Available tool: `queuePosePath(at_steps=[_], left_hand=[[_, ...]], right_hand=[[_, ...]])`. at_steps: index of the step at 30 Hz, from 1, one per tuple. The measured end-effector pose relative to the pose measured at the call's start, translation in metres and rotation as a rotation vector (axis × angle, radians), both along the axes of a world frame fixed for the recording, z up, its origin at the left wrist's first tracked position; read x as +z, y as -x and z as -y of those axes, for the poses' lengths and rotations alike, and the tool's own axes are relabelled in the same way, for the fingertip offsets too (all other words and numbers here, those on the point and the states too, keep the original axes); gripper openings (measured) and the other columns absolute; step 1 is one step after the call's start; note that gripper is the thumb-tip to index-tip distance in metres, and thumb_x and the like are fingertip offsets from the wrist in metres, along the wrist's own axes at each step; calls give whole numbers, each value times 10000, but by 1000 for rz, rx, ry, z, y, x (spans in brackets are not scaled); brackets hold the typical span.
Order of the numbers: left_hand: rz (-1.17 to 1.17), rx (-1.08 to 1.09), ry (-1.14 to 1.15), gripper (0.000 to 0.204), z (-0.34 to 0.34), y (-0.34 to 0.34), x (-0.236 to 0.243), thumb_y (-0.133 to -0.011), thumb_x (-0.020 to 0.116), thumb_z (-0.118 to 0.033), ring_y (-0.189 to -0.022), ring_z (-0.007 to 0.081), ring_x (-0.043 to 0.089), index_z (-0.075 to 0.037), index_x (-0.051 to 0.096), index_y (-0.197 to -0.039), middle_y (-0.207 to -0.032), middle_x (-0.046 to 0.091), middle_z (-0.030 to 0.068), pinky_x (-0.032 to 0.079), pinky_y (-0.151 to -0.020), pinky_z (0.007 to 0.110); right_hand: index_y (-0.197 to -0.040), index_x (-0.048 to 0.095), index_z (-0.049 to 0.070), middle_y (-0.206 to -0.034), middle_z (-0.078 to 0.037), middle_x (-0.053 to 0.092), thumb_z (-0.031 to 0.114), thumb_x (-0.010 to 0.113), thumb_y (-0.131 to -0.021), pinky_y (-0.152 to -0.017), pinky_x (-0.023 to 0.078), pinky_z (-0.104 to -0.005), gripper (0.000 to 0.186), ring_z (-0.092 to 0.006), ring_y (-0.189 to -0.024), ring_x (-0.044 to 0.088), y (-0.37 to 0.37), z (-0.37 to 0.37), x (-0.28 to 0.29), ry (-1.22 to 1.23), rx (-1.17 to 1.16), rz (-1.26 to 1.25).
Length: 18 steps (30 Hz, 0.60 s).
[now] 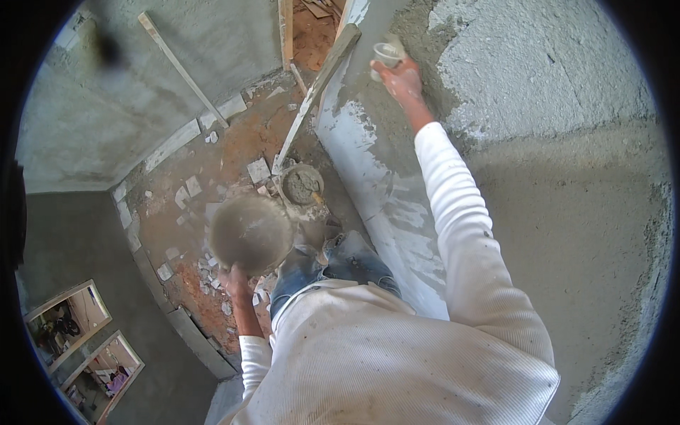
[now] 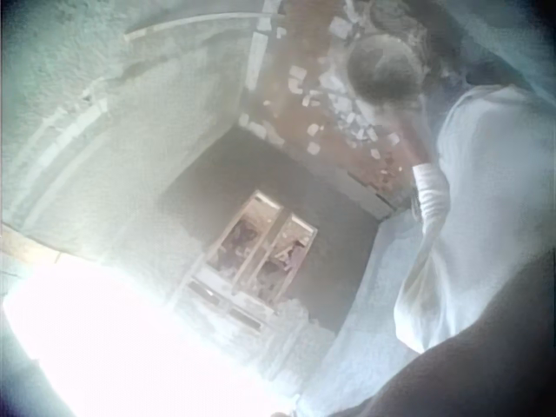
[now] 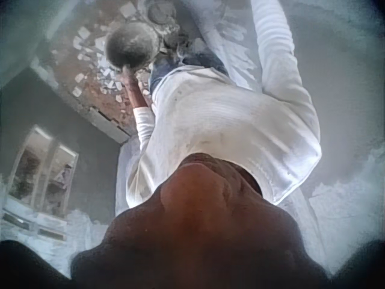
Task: Apply plaster to a concrete wall using a trowel and bucket.
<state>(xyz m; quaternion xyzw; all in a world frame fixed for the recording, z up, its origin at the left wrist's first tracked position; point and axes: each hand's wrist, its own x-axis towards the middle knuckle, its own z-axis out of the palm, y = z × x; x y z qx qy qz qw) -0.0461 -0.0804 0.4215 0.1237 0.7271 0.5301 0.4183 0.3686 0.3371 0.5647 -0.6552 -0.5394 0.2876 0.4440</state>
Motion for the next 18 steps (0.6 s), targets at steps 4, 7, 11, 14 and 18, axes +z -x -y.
queuePosePath(at_steps=[4, 7, 11, 14, 18], left_hand=[[20, 221, 71, 405, 41, 19, 13, -808, 588, 14, -834, 175, 626, 95, 589, -1205, -1065, 662, 119, 530, -734, 320], [-4, 249, 187, 438, 69, 33, 22, -799, 599, 6, -953, 244, 666, 119, 582, -1222, -1103, 651, 156, 579, -792, 393], [-32, 318, 180, 432, 105, 48, 35, -792, 598, -30, -905, 270, 678, 118, 599, -1197, -1113, 648, 164, 594, -738, 405], [-51, 275, 309, 434, 101, 47, 50, -786, 585, -41, -878, 264, 680, 113, 604, -1191, -1110, 646, 163, 593, -743, 402], [-47, 215, 318, 444, 94, 41, 62, -754, 587, -19, -875, 259, 679, 115, 601, -1177, -1094, 641, 164, 593, -745, 391]], right_hand=[[-1236, 648, 43, -1116, -119, 739, 300, 837, -808, -929, 539, -378, 534, -258, -1034, 711, -2, 37, -42, -117, -61, 230], [-1190, 655, 49, -1117, -112, 728, 309, 852, -796, -931, 536, -379, 512, -248, -1044, 704, 23, 71, -107, -40, 63, 48], [-1135, 651, 50, -1053, -99, 710, 331, 882, -778, -713, 593, -296, 509, -167, -887, 701, 114, 112, -175, 279, 297, -543], [-1190, 653, 23, -941, -134, 717, 402, 878, -788, -618, 595, -317, 596, -159, -691, 666, 125, 96, -218, 613, 206, -550], [-1138, 702, 26, -943, -125, 736, 513, 832, -791, -669, 597, -324, 613, -173, -718, 683, 72, 52, -234, 700, 46, -583]])
